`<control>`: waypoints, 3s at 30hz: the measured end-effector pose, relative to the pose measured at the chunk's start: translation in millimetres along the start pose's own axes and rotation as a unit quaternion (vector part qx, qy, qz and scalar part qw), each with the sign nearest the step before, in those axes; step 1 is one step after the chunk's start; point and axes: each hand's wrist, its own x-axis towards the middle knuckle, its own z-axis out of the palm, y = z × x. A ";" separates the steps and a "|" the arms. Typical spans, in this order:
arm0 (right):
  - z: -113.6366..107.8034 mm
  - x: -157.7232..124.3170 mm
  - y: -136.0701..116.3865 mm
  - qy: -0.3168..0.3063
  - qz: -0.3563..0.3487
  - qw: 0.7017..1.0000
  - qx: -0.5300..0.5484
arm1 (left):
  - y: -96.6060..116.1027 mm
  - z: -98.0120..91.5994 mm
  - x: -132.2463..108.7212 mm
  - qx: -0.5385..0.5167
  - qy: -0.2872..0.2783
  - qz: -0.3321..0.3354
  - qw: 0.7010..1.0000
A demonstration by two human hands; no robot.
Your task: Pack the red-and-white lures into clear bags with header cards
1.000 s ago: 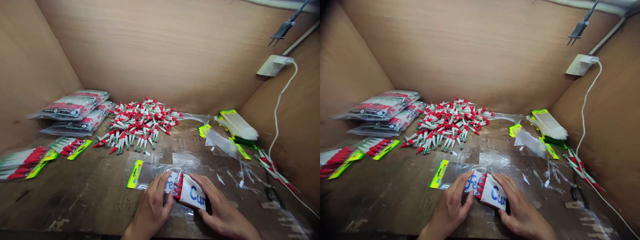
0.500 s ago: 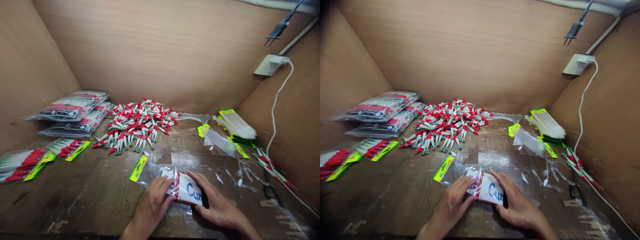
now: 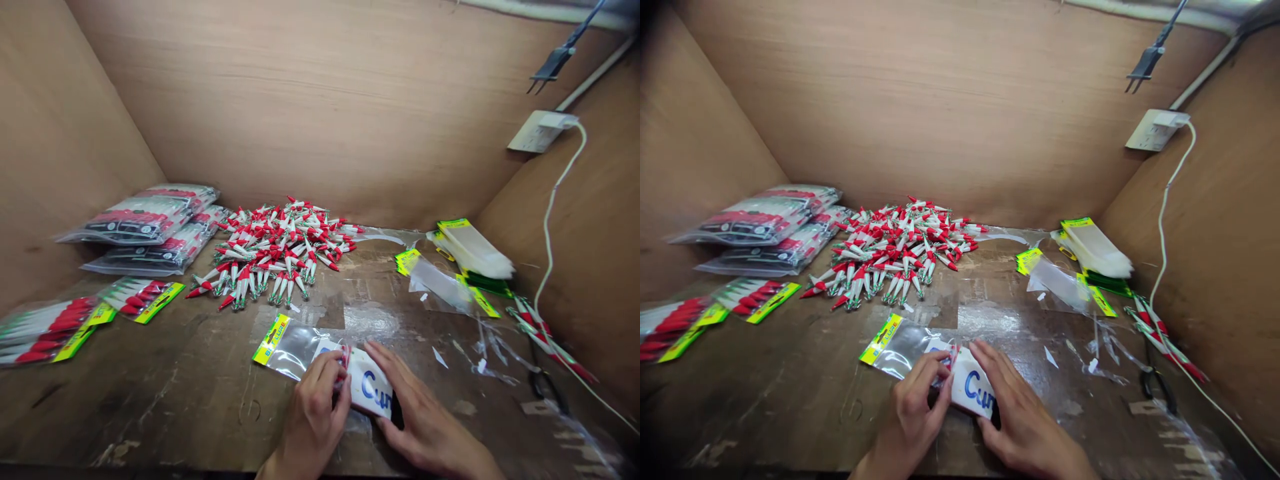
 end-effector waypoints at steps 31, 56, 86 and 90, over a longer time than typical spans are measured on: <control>-15.4 18.0 -14.8 -0.028 -0.013 0.998 -0.049 | -1.8 -10.8 -4.0 0.084 -0.096 0.124 0.984; -9.7 28.7 0.7 0.032 -0.031 0.999 0.010 | -35.4 -39.5 88.1 0.103 -0.351 0.233 0.901; -57.9 75.0 53.4 0.294 0.016 0.927 0.233 | -30.9 -111.9 147.0 -0.524 -0.091 -0.050 0.845; -52.3 77.4 60.7 0.281 0.014 0.929 0.241 | -40.0 -116.8 135.8 -0.530 -0.114 -0.045 0.839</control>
